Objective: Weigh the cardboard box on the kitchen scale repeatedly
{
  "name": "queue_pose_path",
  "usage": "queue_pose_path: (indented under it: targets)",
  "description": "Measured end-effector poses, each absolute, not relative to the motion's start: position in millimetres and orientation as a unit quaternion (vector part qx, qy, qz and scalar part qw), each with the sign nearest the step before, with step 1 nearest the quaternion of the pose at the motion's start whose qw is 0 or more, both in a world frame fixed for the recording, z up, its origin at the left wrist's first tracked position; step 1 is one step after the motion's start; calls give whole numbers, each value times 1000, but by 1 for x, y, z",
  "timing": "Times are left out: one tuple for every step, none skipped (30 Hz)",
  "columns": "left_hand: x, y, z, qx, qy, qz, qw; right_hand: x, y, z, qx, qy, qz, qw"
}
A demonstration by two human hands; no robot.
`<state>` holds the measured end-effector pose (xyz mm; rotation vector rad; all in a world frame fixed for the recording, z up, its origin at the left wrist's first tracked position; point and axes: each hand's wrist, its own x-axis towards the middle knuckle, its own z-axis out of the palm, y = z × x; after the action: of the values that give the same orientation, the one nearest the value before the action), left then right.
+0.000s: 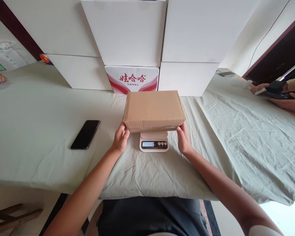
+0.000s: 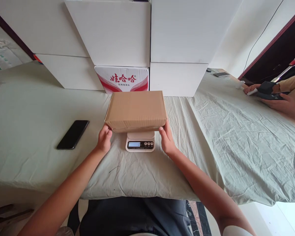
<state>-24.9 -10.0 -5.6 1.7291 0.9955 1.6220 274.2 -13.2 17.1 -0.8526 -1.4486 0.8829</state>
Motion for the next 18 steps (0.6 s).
queue_pose_path:
  targets:
    - [-24,-14,-9,640,384,606,275,274,-18,13,-368,-614,380,586]
    - [-23,-16,-12,635,398,605,268,274,-22,11,-369,-611,380,588]
    - [-23,-17,-14,632,412,602,262,273,-24,10,-370,-611,379,589]
    - [-23,-17,-15,630,423,599,257,272,-26,9,-369,-613,378,587]
    - [-25,-17,-15,628,430,597,253,271,-27,10,-368,-617,378,584]
    - [-26,-16,-15,627,434,597,250,271,-28,10,-369,-621,378,580]
    - [-27,-16,-14,627,434,599,245,270,-29,11,-370,-623,379,576]
    - [-28,-17,-14,628,432,601,240,270,-30,11,-372,-623,382,572]
    - [-29,-17,-13,629,430,604,234,269,-31,12,-375,-622,385,570]
    - [-30,-18,-13,630,428,607,228,269,-31,11,-377,-619,389,570]
    - [-30,-18,-13,630,427,608,225,270,-32,11,-377,-614,392,571]
    - [-30,-19,-13,630,427,609,224,270,-31,10,-376,-610,395,575]
    - [-29,-19,-12,630,425,609,226,270,-31,9,-374,-607,397,578]
    - [-28,-19,-12,630,424,609,229,270,-31,8,-372,-604,398,582]
    - [-28,-19,-12,629,423,609,234,270,-30,8,-371,-603,398,584]
    - [-27,-19,-12,627,423,609,238,270,-30,8,-371,-602,398,584]
    - [-27,-19,-12,625,424,609,242,269,-29,8,-372,-603,398,582]
    - [-26,-18,-12,622,427,609,245,269,-29,8,-373,-604,398,581]
